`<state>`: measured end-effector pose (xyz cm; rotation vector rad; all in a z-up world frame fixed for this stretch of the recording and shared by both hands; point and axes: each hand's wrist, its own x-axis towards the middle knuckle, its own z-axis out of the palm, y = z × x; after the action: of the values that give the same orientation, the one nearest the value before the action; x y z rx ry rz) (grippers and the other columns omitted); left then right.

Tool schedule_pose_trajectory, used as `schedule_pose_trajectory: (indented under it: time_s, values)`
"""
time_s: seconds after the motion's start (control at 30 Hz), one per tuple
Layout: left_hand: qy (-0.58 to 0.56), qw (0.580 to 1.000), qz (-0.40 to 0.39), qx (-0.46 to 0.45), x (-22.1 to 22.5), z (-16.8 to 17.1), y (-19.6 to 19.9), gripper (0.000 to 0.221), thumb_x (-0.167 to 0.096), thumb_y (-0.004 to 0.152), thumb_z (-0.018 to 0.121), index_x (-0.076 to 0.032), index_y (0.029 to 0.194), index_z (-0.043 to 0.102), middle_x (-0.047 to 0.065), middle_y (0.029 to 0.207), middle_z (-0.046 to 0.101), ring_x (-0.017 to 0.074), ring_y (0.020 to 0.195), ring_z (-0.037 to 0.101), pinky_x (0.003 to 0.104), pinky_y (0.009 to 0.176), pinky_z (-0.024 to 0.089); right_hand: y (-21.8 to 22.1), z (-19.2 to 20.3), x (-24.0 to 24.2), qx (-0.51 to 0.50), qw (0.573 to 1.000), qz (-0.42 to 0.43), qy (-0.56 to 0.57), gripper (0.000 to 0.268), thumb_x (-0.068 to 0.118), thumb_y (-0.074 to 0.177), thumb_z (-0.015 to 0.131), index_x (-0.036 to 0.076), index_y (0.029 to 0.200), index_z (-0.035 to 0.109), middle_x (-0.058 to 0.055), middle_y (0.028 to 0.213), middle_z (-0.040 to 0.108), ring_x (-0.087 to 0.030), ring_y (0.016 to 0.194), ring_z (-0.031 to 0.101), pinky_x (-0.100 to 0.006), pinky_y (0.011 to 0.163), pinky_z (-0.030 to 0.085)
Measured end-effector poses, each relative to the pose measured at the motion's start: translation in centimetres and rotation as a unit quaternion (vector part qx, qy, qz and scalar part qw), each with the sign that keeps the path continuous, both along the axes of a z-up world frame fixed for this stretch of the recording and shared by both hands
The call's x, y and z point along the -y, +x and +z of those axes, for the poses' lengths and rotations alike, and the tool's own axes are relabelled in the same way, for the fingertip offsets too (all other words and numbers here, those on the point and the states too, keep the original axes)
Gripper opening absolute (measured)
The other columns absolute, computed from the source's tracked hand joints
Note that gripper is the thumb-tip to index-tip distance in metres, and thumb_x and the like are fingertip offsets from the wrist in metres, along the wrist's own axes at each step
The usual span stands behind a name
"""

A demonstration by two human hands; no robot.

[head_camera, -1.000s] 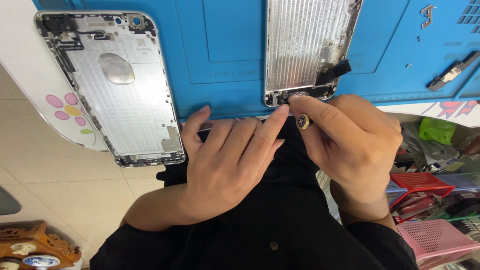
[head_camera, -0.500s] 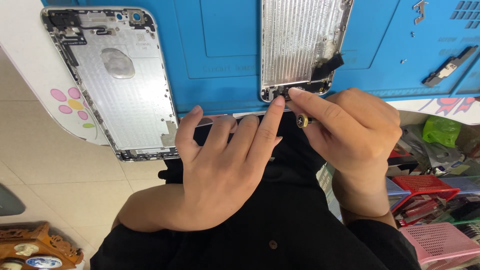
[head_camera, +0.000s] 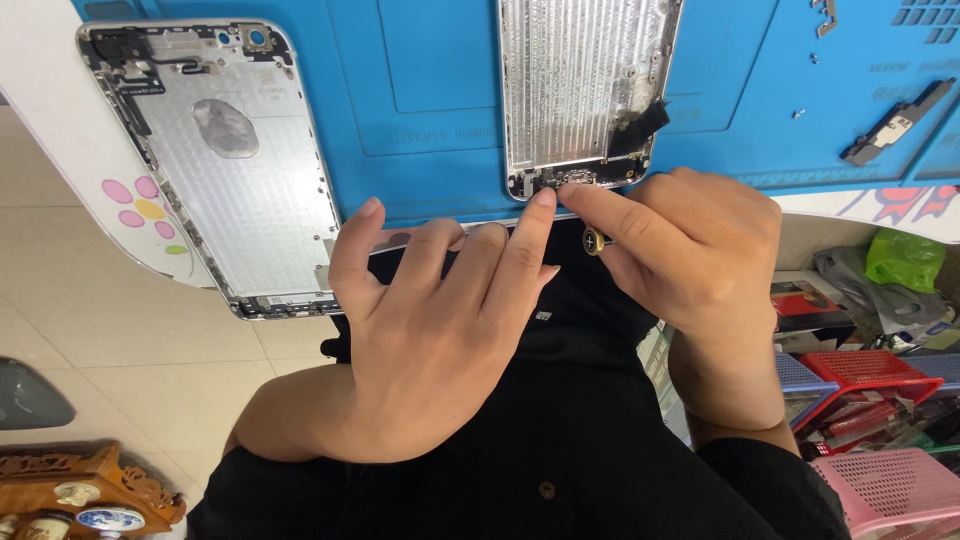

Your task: The person disassembles a smartphone at a repair bench. They hold the phone chassis, use a precision screwdriver to remove small screws, place screws and small components on the blue repair mat, and manipulate internal parts and brackets with their hands and the screwdriver.

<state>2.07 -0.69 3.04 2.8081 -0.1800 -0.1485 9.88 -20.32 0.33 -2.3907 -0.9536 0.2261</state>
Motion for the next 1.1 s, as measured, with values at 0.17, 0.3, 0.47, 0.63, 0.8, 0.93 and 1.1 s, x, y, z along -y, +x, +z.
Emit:
schedule_pose_trajectory:
  time_s: [0.17, 0.3, 0.47, 0.63, 0.8, 0.93, 1.1]
  values:
    - [-0.026, 0.999, -0.018, -0.007, -0.7, -0.4, -0.7, 0.044, -0.038, 0.106, 0.072, -0.016, 0.143, 0.068, -0.005, 0.095, 0.059, 0.0144, 0.098, 0.058, 0.052, 0.118, 0.022, 0.1, 0.2, -0.2, 0.000, 1.000, -0.001, 0.001, 0.038, 0.006, 0.077, 0.081, 0.014, 0.114, 0.076, -0.002, 0.074, 0.052, -0.023, 0.065, 0.054, -0.036, 0.059, 0.041]
    - [-0.051, 0.998, -0.030, -0.021, -0.9, -0.5, -1.2, 0.050, -0.034, 0.105, 0.076, -0.014, 0.150, 0.066, -0.005, 0.099, 0.057, 0.0136, 0.099, 0.057, 0.051, 0.119, 0.023, 0.1, 0.1, -0.2, 0.012, 1.000, -0.007, 0.001, 0.040, 0.001, 0.076, 0.080, 0.016, 0.113, 0.077, -0.001, 0.071, 0.050, -0.022, 0.063, 0.054, -0.036, 0.056, 0.042]
    - [-0.073, 0.997, -0.024, -0.015, -1.2, -0.8, -1.6, 0.055, -0.035, 0.101, 0.080, -0.011, 0.148, 0.064, -0.005, 0.102, 0.058, 0.0119, 0.099, 0.057, 0.044, 0.110, 0.029, -0.6, -0.5, 0.7, 0.009, 1.000, -0.008, -0.004, 0.040, 0.002, 0.083, 0.081, 0.019, 0.119, 0.077, 0.000, 0.077, 0.051, -0.020, 0.066, 0.055, -0.034, 0.058, 0.043]
    - [-0.080, 0.997, -0.014, -0.019, -1.6, -0.5, -1.3, 0.056, -0.034, 0.099, 0.080, -0.009, 0.146, 0.064, -0.005, 0.098, 0.058, 0.0129, 0.093, 0.055, 0.039, 0.095, 0.032, -0.7, -0.5, 0.9, 0.020, 1.000, -0.002, -0.013, 0.040, 0.005, 0.085, 0.080, 0.021, 0.122, 0.078, 0.000, 0.079, 0.050, -0.020, 0.066, 0.055, -0.034, 0.058, 0.043]
    - [-0.078, 0.997, -0.001, 0.005, -1.1, -0.4, -1.9, 0.055, -0.032, 0.098, 0.080, -0.008, 0.145, 0.064, -0.004, 0.099, 0.060, 0.0137, 0.093, 0.055, 0.039, 0.094, 0.032, -0.9, -0.2, 0.8, 0.032, 0.999, 0.003, -0.013, 0.040, 0.005, 0.085, 0.078, 0.019, 0.121, 0.076, -0.001, 0.081, 0.051, -0.022, 0.072, 0.056, -0.038, 0.062, 0.043]
    - [-0.065, 0.998, 0.000, 0.027, -0.9, -0.1, -1.8, 0.052, -0.031, 0.097, 0.079, -0.009, 0.143, 0.066, -0.004, 0.095, 0.058, 0.0143, 0.090, 0.054, 0.040, 0.094, 0.033, -1.3, -0.2, 0.7, 0.048, 0.999, -0.008, -0.011, 0.037, 0.003, 0.087, 0.077, 0.020, 0.120, 0.074, -0.002, 0.080, 0.049, -0.022, 0.073, 0.056, -0.038, 0.063, 0.043]
    - [-0.086, 0.995, 0.021, 0.048, -0.6, 0.1, -1.7, 0.046, -0.030, 0.095, 0.080, -0.010, 0.135, 0.070, -0.002, 0.092, 0.059, 0.0165, 0.088, 0.055, 0.040, 0.090, 0.034, -1.4, 0.3, 0.4, 0.062, 0.998, -0.012, 0.015, 0.036, 0.005, 0.085, 0.078, 0.020, 0.118, 0.073, -0.002, 0.079, 0.051, -0.023, 0.073, 0.058, -0.037, 0.062, 0.045]
